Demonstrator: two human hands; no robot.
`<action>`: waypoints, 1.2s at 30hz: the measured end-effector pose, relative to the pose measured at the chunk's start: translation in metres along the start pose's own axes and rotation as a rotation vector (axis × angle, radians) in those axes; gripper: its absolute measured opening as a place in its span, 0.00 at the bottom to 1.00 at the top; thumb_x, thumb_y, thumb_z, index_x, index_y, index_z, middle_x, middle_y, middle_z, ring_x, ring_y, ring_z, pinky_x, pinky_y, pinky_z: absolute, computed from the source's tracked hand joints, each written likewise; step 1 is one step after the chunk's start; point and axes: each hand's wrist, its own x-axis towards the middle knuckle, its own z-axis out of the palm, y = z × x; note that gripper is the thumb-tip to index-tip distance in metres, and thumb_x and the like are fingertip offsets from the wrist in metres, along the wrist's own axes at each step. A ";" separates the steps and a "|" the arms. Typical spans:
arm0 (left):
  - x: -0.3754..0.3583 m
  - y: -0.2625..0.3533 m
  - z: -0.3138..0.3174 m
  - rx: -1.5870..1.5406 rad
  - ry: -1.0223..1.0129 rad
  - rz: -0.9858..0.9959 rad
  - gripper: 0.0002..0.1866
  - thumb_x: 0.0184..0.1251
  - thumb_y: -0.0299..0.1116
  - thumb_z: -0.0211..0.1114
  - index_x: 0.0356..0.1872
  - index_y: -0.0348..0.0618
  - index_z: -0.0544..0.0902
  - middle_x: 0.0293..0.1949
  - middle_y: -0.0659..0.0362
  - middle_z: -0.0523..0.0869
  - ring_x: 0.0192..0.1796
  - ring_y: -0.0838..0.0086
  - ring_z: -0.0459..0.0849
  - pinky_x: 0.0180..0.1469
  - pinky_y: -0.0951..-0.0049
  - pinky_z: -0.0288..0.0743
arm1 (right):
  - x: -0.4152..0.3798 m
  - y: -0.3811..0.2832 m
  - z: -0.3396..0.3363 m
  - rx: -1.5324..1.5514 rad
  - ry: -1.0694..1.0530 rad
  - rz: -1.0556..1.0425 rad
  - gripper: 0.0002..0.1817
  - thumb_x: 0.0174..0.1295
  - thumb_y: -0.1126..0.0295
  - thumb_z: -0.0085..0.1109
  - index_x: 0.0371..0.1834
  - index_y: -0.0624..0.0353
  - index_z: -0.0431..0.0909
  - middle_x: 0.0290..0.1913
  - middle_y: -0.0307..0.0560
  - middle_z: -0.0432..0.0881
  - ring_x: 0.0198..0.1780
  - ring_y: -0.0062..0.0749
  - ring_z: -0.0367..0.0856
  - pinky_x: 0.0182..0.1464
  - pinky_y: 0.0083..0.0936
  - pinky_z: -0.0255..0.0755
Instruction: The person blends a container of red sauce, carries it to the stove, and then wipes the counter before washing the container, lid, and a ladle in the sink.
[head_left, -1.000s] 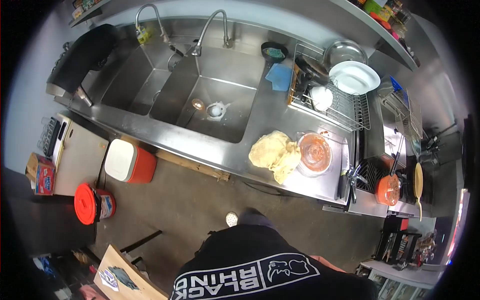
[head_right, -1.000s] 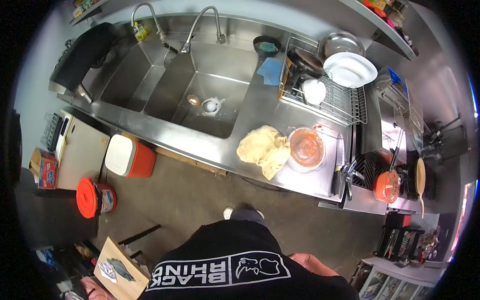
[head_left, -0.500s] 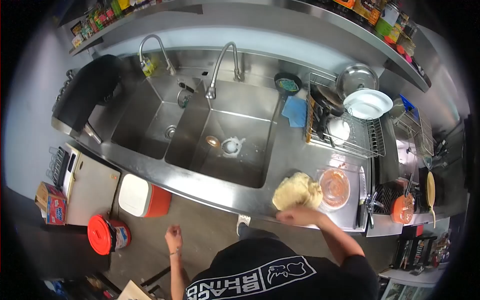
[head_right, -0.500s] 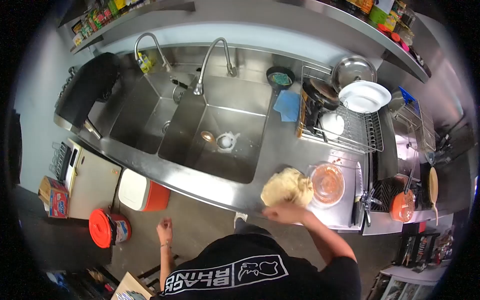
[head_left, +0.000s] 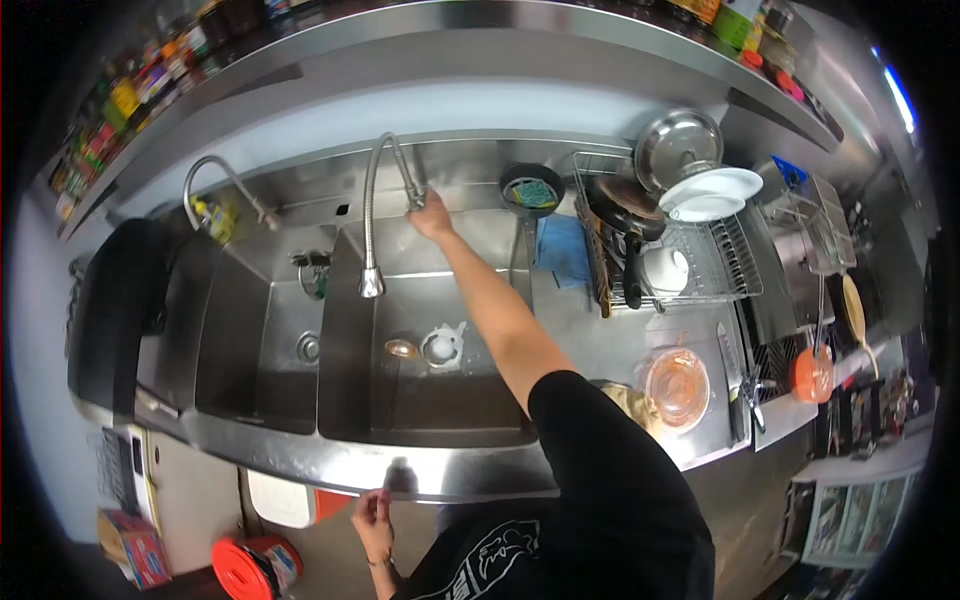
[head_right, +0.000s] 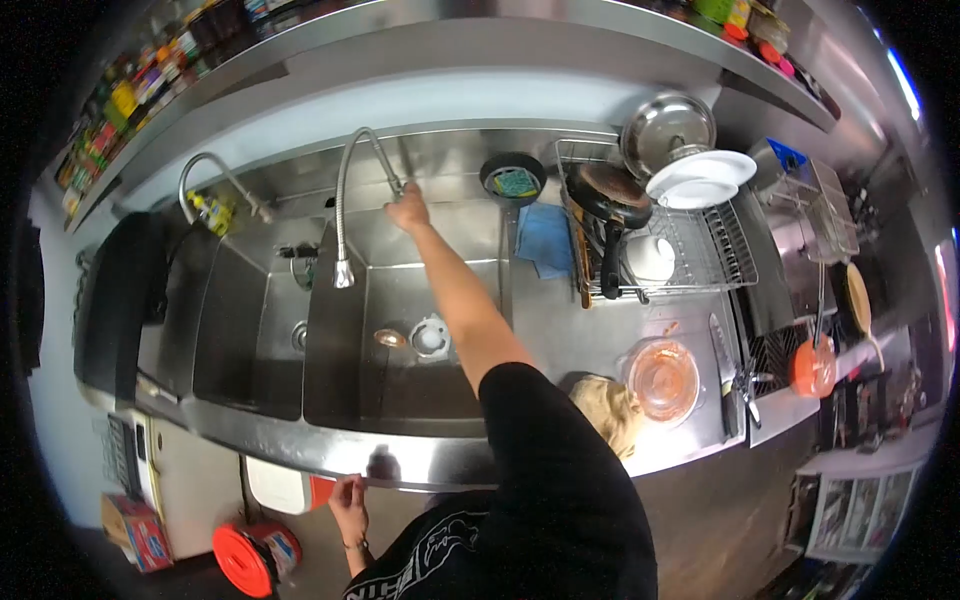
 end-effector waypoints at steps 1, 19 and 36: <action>0.001 -0.020 -0.011 -0.120 0.006 0.010 0.05 0.63 0.26 0.57 0.36 0.34 0.78 0.27 0.60 0.80 0.31 0.80 0.77 0.36 0.82 0.70 | 0.002 -0.004 0.009 0.003 0.021 0.016 0.37 0.46 0.61 0.59 0.59 0.69 0.62 0.58 0.65 0.68 0.65 0.48 0.58 0.66 0.29 0.53; 0.193 0.030 0.033 -0.161 -0.478 -0.076 0.07 0.64 0.32 0.58 0.37 0.39 0.78 0.30 0.64 0.78 0.30 0.83 0.73 0.33 0.84 0.67 | -0.166 0.102 -0.170 -0.966 0.477 0.092 0.22 0.54 0.63 0.52 0.53 0.55 0.71 0.63 0.49 0.62 0.64 0.44 0.59 0.60 0.34 0.61; 0.278 0.050 0.143 -0.470 -0.425 -0.399 0.16 0.60 0.39 0.63 0.46 0.42 0.76 0.37 0.64 0.79 0.37 0.80 0.77 0.41 0.80 0.71 | -0.466 0.081 -0.357 -0.767 0.905 0.883 0.30 0.51 0.53 0.60 0.51 0.64 0.70 0.43 0.58 0.78 0.46 0.49 0.77 0.46 0.36 0.71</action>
